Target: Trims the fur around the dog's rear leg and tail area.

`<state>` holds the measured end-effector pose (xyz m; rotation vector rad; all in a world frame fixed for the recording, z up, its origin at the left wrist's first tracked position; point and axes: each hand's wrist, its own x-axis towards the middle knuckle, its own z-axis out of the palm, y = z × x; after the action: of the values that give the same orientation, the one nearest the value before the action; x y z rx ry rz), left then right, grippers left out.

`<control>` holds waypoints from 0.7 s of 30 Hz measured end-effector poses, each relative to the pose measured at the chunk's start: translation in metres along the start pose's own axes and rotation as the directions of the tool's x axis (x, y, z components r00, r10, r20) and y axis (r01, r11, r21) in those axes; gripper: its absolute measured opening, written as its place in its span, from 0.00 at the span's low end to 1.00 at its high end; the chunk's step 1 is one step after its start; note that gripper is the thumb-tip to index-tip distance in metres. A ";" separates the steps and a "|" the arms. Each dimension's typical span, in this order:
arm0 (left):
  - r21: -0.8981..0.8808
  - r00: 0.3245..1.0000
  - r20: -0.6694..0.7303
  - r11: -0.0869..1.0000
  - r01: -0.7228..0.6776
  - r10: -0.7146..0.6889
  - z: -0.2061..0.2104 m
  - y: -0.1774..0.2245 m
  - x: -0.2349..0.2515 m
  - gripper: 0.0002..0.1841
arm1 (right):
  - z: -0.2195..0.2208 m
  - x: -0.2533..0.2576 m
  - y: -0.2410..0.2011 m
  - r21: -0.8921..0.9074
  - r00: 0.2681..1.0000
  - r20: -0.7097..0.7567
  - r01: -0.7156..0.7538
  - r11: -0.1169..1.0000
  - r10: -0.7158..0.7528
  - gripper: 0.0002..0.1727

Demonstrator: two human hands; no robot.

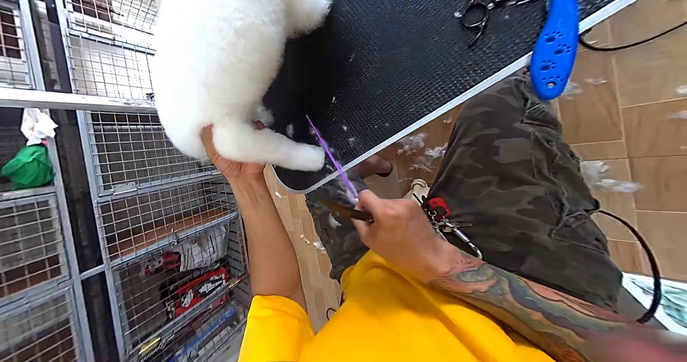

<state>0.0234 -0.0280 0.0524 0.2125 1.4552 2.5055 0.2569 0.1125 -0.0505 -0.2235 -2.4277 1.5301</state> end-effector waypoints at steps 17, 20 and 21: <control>-0.119 0.993 0.108 0.991 0.054 -0.041 0.013 0.025 0.009 0.23 | -0.034 0.046 -0.008 0.072 0.993 -0.095 0.075 0.995 -0.068 0.12; -0.116 0.992 0.103 0.990 0.079 -0.067 0.015 0.027 0.007 0.25 | -0.013 0.069 -0.017 0.180 0.982 0.187 -0.018 0.983 -0.017 0.09; -0.113 0.991 0.107 0.990 0.086 -0.074 0.014 0.028 0.007 0.25 | -0.004 0.073 -0.016 0.173 0.954 0.298 -0.088 0.981 0.034 0.09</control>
<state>0.0169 -0.0277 0.0835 0.2531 1.2478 2.4669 0.1890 0.1289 -0.0244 -0.0353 -2.4926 1.9260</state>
